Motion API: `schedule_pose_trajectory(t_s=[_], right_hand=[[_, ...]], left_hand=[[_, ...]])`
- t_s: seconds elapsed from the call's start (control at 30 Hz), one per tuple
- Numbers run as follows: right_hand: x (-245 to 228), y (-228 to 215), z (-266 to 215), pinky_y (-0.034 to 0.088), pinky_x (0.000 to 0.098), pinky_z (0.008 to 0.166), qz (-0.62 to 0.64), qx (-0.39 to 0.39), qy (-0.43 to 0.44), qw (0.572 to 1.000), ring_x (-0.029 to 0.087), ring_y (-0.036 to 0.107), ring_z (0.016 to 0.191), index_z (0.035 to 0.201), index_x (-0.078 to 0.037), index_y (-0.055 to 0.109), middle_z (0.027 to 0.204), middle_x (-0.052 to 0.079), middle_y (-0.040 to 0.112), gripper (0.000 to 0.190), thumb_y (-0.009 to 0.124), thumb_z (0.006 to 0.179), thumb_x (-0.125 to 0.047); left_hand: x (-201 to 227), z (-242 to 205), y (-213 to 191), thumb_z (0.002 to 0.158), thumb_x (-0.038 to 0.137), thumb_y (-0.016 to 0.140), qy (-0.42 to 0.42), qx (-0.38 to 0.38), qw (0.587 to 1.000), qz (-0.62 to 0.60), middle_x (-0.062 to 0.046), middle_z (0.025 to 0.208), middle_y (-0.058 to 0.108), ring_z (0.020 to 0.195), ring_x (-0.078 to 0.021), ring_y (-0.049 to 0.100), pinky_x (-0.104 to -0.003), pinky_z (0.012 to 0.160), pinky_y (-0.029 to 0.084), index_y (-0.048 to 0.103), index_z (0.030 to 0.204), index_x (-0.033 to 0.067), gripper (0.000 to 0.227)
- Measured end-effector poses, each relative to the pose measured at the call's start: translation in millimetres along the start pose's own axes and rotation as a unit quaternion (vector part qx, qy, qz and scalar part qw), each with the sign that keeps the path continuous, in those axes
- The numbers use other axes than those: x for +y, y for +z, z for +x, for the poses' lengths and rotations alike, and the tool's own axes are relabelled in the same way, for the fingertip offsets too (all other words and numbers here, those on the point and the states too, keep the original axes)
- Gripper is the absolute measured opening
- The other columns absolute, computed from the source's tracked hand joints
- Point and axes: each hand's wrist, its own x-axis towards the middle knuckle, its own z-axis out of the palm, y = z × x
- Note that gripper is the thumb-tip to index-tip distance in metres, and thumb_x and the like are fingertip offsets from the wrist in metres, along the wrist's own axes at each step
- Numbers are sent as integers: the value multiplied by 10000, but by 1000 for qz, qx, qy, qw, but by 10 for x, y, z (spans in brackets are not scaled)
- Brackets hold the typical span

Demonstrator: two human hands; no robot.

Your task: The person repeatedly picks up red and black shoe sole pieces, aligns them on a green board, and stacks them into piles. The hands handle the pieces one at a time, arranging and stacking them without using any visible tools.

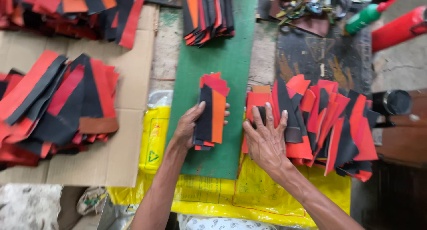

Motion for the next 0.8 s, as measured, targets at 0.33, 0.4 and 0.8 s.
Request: schedule_pose_trajectory(t_s=[0.33, 0.4, 0.8], right_hand=[[213, -153, -127, 88, 827, 1098, -18, -19, 45, 999, 508, 211, 1478, 1168, -98, 641, 1478, 208, 408, 338, 611, 833, -133], [217, -158, -133, 90, 823, 1105, -3, 2, 37, 999, 498, 208, 1482, 1166, -86, 626, 1478, 204, 394, 338, 619, 831, -131], [360, -103, -217, 110, 783, 1125, -31, -4, 35, 999, 409, 274, 1500, 1197, -141, 697, 1525, 149, 452, 337, 621, 875, -206]], left_hand=[[-30, 0, 294, 963, 127, 606, -28, 30, 991, 131, -237, 1362, 635, 1190, -305, 666, -444, 982, 588, 472, 1430, -72, 526], [-153, 65, 382, 942, 107, 620, -38, 25, 992, 121, -229, 1350, 643, 1195, -307, 680, -436, 982, 595, 471, 1418, -58, 525], [-145, -11, 204, 1061, 333, 452, -42, 6, 999, 30, -249, 1359, 627, 1160, -330, 662, -461, 960, 576, 468, 1435, -60, 542]])
